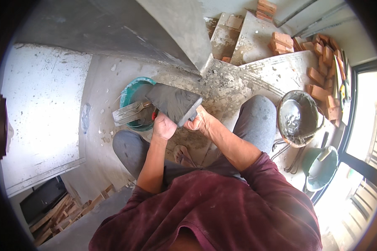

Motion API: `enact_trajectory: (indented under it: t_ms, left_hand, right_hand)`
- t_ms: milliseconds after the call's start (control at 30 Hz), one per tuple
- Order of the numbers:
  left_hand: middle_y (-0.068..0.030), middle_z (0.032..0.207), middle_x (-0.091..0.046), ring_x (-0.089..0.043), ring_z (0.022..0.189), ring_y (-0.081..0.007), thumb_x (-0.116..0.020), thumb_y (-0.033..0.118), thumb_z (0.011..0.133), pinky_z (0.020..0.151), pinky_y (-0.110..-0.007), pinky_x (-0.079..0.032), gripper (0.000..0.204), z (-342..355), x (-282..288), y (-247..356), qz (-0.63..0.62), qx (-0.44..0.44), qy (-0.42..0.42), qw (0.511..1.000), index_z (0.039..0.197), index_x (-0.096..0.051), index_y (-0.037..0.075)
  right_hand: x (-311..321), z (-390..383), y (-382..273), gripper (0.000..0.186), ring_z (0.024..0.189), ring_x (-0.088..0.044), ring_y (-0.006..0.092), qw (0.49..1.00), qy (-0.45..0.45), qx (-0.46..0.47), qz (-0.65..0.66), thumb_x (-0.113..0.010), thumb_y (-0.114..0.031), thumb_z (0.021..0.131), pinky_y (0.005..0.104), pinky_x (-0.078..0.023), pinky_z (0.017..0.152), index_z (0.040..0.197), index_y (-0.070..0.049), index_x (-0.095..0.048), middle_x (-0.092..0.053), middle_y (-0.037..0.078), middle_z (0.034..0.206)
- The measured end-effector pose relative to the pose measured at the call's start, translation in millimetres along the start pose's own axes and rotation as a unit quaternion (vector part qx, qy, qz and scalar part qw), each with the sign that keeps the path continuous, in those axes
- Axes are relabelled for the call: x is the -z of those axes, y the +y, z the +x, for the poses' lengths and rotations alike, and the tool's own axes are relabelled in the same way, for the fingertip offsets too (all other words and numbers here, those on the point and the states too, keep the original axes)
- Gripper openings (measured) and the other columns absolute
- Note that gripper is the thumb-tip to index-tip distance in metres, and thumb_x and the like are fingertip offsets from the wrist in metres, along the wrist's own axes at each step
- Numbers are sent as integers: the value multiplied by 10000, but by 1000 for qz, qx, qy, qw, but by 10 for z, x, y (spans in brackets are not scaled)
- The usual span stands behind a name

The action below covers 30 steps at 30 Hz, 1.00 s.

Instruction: The person applies plaster to a concrete pillar using a trowel and smooths the surface with a float.

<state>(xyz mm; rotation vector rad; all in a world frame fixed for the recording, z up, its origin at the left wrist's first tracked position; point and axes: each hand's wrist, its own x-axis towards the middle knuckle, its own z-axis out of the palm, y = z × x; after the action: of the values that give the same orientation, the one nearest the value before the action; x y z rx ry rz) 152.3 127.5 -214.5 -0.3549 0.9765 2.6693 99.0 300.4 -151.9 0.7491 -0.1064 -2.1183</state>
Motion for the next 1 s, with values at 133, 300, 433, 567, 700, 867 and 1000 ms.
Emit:
enact_trajectory:
  t_ms: [133, 300, 433, 567, 700, 867, 1000]
  left_hand:
    - [-51, 1367, -537, -512, 1264, -221, -514, 284, 1011, 1069, -427, -403, 404, 220, -317, -42, 54, -27, 83, 995, 1368, -460, 104]
    - [-63, 1405, -496, -491, 1278, -265, -496, 313, 1030, 1043, -489, -392, 441, 569, -418, -169, 155, -7, 200, 967, 1418, -393, 130]
    - [-44, 1394, -498, -486, 1277, -262, -521, 333, 1017, 1045, -514, -380, 456, 1072, -185, -391, 132, 19, 235, 963, 1415, -399, 145]
    - [-30, 1250, -584, -560, 1172, -245, -600, 340, 976, 1005, -585, -383, 365, 1444, -232, -480, 74, 23, 245, 966, 1283, -478, 185]
    - [-45, 1289, -574, -557, 1185, -224, -569, 374, 985, 1027, -508, -425, 385, 1608, -296, -488, 93, 21, 265, 959, 1284, -512, 138]
    - [-88, 1277, -566, -524, 1222, -270, -547, 353, 996, 1049, -524, -424, 406, 1604, -459, -369, 101, 14, 262, 960, 1287, -496, 75]
    - [-110, 1260, -569, -538, 1193, -272, -590, 293, 981, 1035, -554, -421, 392, 1453, -911, -28, 79, 16, 246, 966, 1289, -494, 71]
  right_hand:
    - [659, -24, -110, 326, 670, -685, 223, 993, -15, 15, -115, -476, -238, 992, 358, -614, 590, 1088, 53, -591, -695, 167, 900]
    - [782, -288, 147, 204, 660, -675, 205, 897, 174, 79, -398, -479, -164, 948, 344, -557, 549, 996, -21, -615, -693, 131, 826]
    - [694, -547, 170, 180, 724, -691, 211, 646, 126, 91, -747, -507, -149, 901, 378, -551, 651, 962, -26, -623, -703, 129, 820]
    - [709, -623, 107, 216, 849, -690, 332, 443, 51, 172, -878, -565, -198, 873, 466, -527, 788, 1018, -59, -644, -708, 167, 861]
    - [593, -704, 83, 200, 920, -677, 345, 355, 77, 150, -920, -570, -208, 867, 470, -525, 798, 1000, -82, -648, -699, 174, 900]
    - [658, -766, 149, 203, 867, -671, 341, 229, 119, 211, -943, -570, -206, 838, 435, -530, 779, 941, -47, -643, -679, 181, 916]
    - [651, -802, 118, 201, 844, -675, 303, 181, 83, 241, -950, -563, -194, 832, 409, -527, 770, 937, -42, -642, -678, 164, 899]
